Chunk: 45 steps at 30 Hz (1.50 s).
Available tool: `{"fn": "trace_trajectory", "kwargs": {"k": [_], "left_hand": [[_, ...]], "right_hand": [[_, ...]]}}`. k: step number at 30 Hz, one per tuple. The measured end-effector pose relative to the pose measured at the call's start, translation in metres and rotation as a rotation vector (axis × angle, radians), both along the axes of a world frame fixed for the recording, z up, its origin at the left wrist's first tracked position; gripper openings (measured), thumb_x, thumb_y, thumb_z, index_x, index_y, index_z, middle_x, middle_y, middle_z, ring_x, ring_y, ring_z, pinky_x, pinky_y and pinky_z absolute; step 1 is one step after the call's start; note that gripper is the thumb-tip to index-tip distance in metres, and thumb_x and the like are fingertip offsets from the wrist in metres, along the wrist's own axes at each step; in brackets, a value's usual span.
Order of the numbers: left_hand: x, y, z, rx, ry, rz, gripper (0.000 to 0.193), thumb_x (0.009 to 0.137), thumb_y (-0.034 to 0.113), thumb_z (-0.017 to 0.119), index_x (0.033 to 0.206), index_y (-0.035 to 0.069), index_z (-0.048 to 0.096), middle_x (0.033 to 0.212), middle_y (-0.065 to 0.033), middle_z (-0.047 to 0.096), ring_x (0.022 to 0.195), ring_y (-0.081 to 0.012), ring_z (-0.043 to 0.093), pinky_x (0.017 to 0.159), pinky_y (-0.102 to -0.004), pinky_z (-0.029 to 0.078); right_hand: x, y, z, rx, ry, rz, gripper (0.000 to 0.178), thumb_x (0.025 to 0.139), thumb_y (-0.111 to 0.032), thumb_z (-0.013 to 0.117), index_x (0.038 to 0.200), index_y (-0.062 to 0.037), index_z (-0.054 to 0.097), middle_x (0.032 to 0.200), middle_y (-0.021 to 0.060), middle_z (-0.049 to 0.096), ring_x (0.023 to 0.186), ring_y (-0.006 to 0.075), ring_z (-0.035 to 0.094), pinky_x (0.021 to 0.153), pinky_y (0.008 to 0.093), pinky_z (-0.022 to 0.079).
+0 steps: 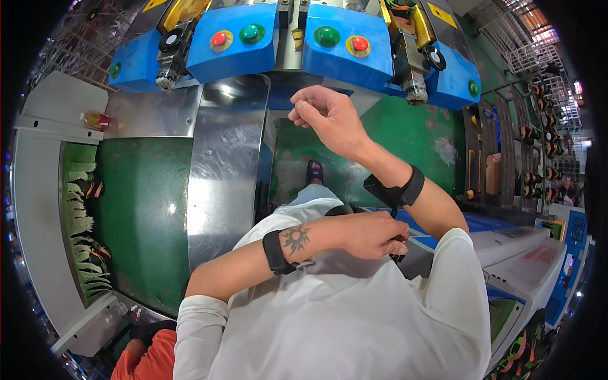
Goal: Placing shoes into an industrial press machine for sole bonding.
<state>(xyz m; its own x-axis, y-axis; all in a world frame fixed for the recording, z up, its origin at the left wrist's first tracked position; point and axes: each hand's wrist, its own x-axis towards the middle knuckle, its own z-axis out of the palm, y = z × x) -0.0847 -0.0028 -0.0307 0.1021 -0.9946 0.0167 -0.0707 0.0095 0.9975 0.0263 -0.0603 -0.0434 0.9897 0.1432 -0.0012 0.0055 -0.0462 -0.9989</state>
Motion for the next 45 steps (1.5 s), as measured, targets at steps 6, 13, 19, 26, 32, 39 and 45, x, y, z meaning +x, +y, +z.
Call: {"fn": "trace_trajectory", "kwargs": {"k": [6,13,19,26,32,39,45], "left_hand": [[0.008,-0.002,0.010,0.054,-0.072,-0.041,0.025,0.095,0.025,0.058,0.095,0.000,0.057,0.072,-0.0123,0.063,0.067,-0.0261,0.060,0.063,-0.0383,0.045],[0.005,-0.009,0.007,-0.116,0.135,0.041,0.021,0.093,0.023,0.061,0.092,0.002,0.057,0.071,-0.0088,0.063,0.060,-0.0194,0.055,0.059,-0.0340,0.042],[0.006,-0.007,0.013,-0.062,0.184,0.109,0.022,0.094,0.024,0.061,0.092,0.003,0.055,0.071,-0.0074,0.062,0.062,-0.0180,0.053,0.060,-0.0323,0.042],[0.018,0.004,0.002,-0.082,0.077,-0.048,0.025,0.094,0.024,0.060,0.104,0.002,0.057,0.086,-0.0114,0.064,0.076,-0.0264,0.058,0.071,-0.0376,0.046],[0.027,0.019,0.006,-0.056,0.013,-0.163,0.026,0.095,0.023,0.058,0.110,0.002,0.056,0.092,-0.0142,0.064,0.081,-0.0287,0.060,0.074,-0.0401,0.046],[0.035,0.033,0.016,0.095,-0.100,-0.213,0.028,0.095,0.022,0.058,0.115,0.002,0.058,0.092,-0.0146,0.066,0.079,-0.0295,0.062,0.073,-0.0398,0.047],[0.033,0.048,0.009,-0.066,-0.002,-0.095,0.030,0.094,0.023,0.060,0.113,0.000,0.059,0.092,-0.0135,0.067,0.082,-0.0293,0.064,0.075,-0.0384,0.048]], "right_hand": [[0.000,-0.003,0.004,0.001,-0.006,-0.003,0.018,0.091,-0.011,0.055,0.100,0.0025,0.062,0.081,0.0068,0.069,0.073,0.0094,0.064,0.069,0.0247,0.051],[0.003,-0.005,0.008,-0.046,-0.021,0.025,0.019,0.091,-0.012,0.055,0.099,0.0031,0.062,0.081,0.0068,0.069,0.073,0.0092,0.064,0.069,0.0244,0.051],[0.008,-0.007,0.012,-0.058,-0.031,0.046,0.020,0.090,-0.012,0.054,0.100,0.0034,0.062,0.081,0.0070,0.069,0.074,0.0096,0.064,0.070,0.0245,0.052],[0.008,-0.009,0.010,-0.044,-0.018,0.057,0.019,0.091,-0.013,0.054,0.100,0.0032,0.062,0.081,0.0075,0.069,0.074,0.0098,0.064,0.070,0.0244,0.052],[0.008,-0.011,0.014,-0.047,-0.009,0.043,0.019,0.093,-0.013,0.054,0.100,0.0029,0.062,0.082,0.0073,0.069,0.074,0.0101,0.064,0.071,0.0247,0.053],[0.004,-0.013,0.017,-0.024,0.003,0.028,0.018,0.093,-0.012,0.054,0.100,0.0034,0.062,0.083,0.0068,0.069,0.075,0.0098,0.064,0.072,0.0245,0.053],[-0.004,-0.050,0.031,-0.166,0.194,0.358,0.019,0.089,-0.013,0.059,0.101,0.0002,0.064,0.086,0.0060,0.069,0.077,0.0104,0.063,0.072,0.0255,0.051]]}}
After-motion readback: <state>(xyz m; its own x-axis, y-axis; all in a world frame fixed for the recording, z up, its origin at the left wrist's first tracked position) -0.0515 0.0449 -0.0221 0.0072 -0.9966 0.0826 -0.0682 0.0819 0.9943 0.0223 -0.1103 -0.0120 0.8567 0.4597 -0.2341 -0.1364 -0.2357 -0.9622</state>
